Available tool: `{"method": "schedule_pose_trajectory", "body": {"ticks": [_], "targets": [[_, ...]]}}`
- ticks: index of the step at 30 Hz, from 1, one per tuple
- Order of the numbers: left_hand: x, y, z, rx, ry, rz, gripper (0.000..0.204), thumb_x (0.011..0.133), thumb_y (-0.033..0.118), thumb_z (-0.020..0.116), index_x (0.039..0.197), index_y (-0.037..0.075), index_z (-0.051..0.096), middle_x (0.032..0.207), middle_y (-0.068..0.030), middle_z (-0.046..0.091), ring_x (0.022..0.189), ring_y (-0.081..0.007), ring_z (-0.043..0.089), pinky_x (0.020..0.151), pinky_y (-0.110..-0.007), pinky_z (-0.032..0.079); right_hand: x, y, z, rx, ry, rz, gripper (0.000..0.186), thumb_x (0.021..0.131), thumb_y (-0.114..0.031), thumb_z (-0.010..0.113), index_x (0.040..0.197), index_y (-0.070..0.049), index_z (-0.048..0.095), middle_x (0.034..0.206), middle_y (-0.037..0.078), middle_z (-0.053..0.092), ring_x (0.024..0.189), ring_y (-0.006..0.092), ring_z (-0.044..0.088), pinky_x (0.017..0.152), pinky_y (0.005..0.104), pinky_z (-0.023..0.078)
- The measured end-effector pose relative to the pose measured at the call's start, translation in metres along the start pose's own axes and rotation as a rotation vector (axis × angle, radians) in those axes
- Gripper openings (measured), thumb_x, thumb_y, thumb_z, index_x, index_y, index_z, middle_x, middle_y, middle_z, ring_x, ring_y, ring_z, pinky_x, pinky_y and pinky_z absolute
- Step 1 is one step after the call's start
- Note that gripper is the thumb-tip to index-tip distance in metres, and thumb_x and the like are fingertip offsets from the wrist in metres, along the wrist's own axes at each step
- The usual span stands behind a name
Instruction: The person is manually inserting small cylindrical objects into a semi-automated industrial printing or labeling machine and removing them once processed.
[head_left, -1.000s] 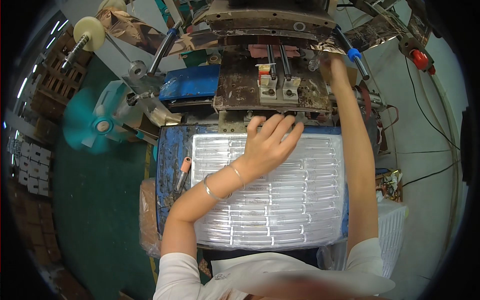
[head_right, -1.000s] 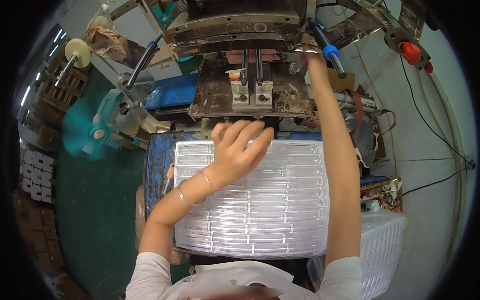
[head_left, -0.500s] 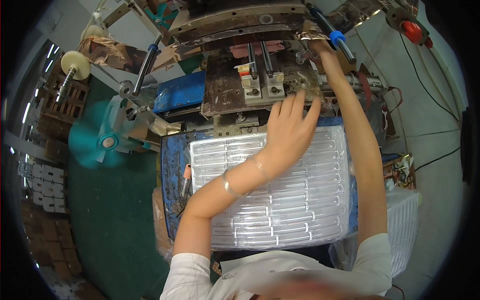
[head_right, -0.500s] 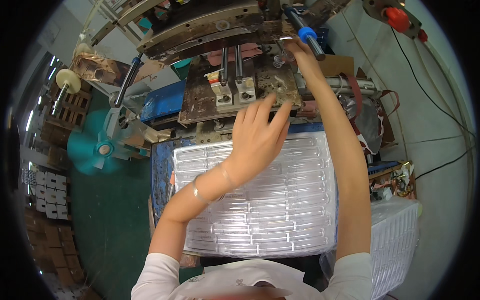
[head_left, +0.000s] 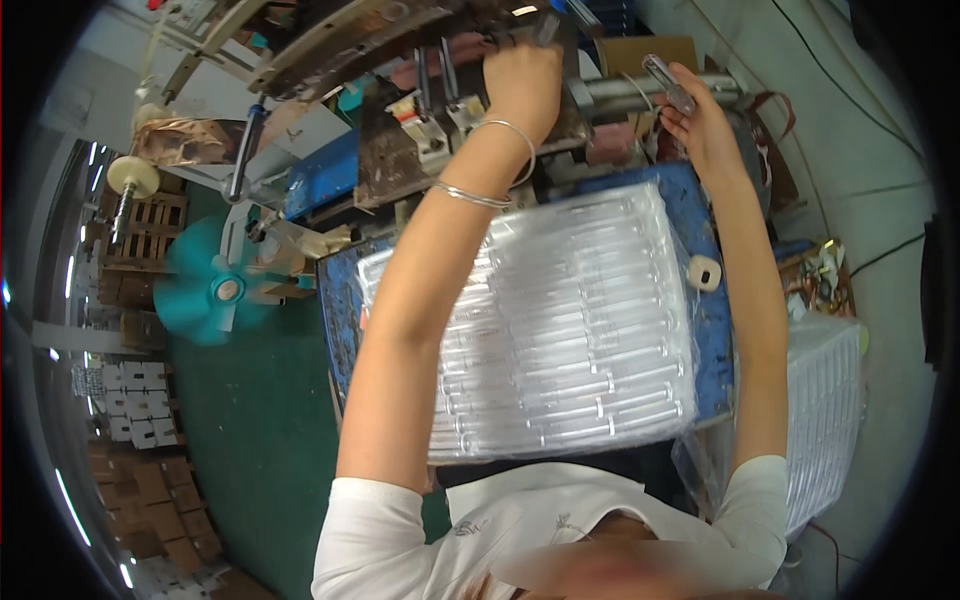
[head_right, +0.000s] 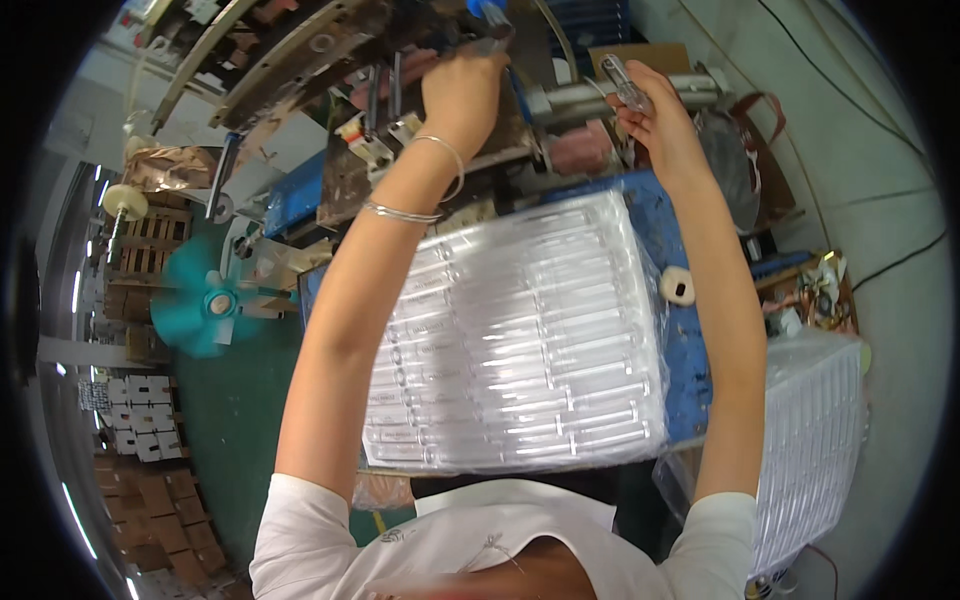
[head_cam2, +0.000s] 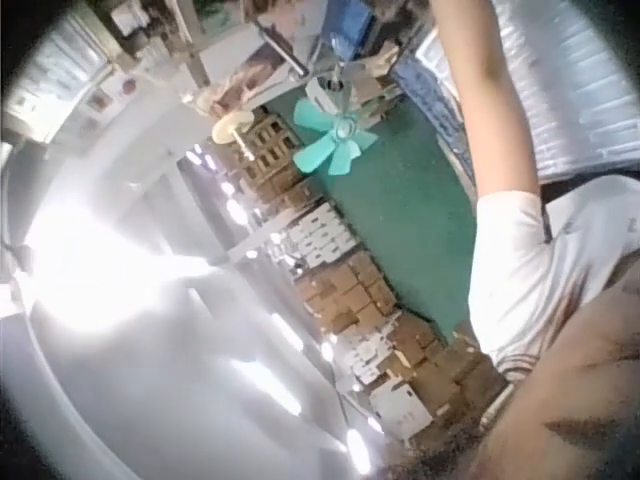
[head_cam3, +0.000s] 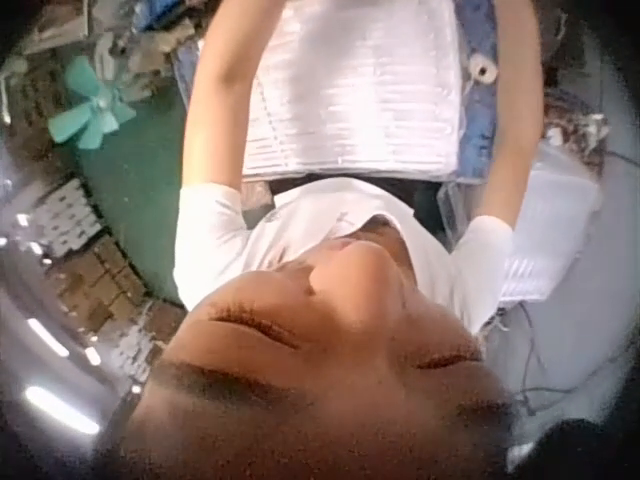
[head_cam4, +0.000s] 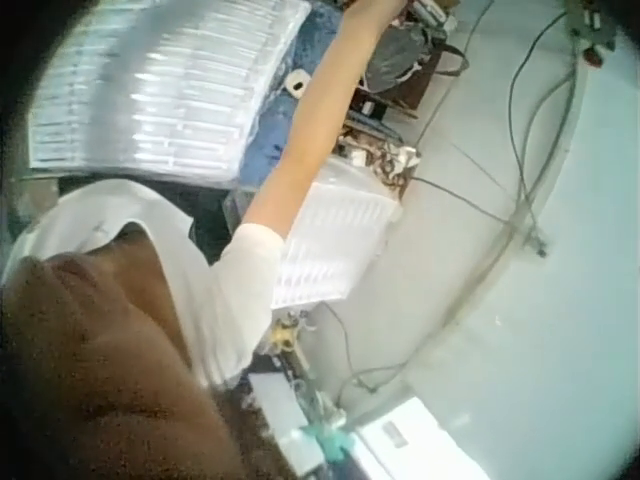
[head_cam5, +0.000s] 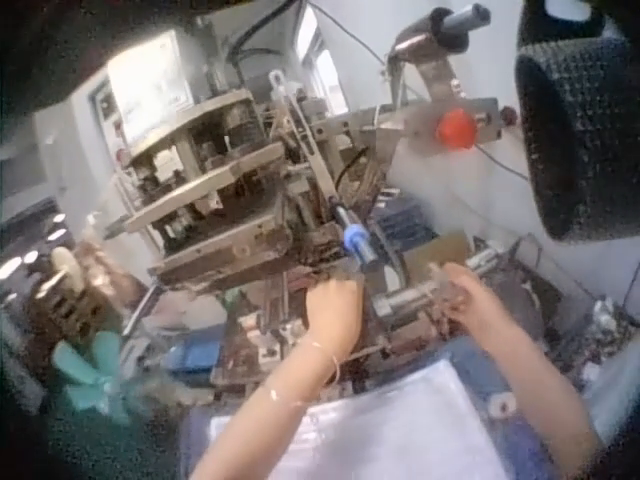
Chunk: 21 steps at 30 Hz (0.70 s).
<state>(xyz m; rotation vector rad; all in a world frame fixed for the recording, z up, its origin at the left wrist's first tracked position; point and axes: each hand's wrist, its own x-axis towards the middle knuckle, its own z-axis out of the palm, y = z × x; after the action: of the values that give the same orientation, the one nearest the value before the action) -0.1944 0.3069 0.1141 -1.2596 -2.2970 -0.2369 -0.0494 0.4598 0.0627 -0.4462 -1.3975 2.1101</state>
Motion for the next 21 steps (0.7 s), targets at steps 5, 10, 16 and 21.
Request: {"method": "schedule_pose_trajectory", "body": {"ticks": [5,10,16,21], "targets": [[-0.07,0.027,-0.038,-0.327,0.3,0.244,0.027,0.067,-0.006,0.056,0.086,0.01,0.064,0.099,-0.0127,0.058,0.081,-0.0266,0.056,0.067,-0.035,0.047,-0.067,0.004,-0.014,-0.003,-0.156,0.083,0.045,0.088,-0.028,0.047,0.128,-0.009,0.038,0.093,0.004,0.057,0.087,0.0104,0.053,0.082,0.0248,0.039],[-0.159,-0.001,-0.035,-0.383,-0.062,0.265,0.029,0.064,-0.009,0.058,0.085,0.01,0.064,0.104,-0.0089,0.057,0.083,-0.0248,0.055,0.07,-0.033,0.047,-0.085,0.022,-0.001,-0.023,-0.384,0.161,0.041,0.09,-0.024,0.042,0.126,-0.005,0.037,0.093,0.006,0.057,0.09,0.0133,0.052,0.083,0.0267,0.036],[-0.189,-0.039,-0.035,-0.348,-0.225,0.197,0.018,0.067,-0.006,0.059,0.079,0.008,0.061,0.102,-0.0054,0.058,0.085,-0.0255,0.055,0.07,-0.034,0.047,-0.096,0.027,-0.006,-0.038,-0.315,0.229,0.042,0.089,-0.028,0.044,0.124,-0.006,0.04,0.095,0.006,0.056,0.089,0.013,0.053,0.084,0.0266,0.037],[-0.189,-0.046,-0.018,-0.423,-0.286,0.07,0.013,0.072,0.0,0.06,0.082,0.005,0.054,0.092,-0.0082,0.06,0.083,-0.0287,0.057,0.068,-0.036,0.048,-0.107,0.022,-0.01,-0.065,-0.271,0.269,0.045,0.088,-0.031,0.045,0.125,-0.006,0.04,0.098,0.006,0.057,0.089,0.0116,0.055,0.082,0.0254,0.039]]}}
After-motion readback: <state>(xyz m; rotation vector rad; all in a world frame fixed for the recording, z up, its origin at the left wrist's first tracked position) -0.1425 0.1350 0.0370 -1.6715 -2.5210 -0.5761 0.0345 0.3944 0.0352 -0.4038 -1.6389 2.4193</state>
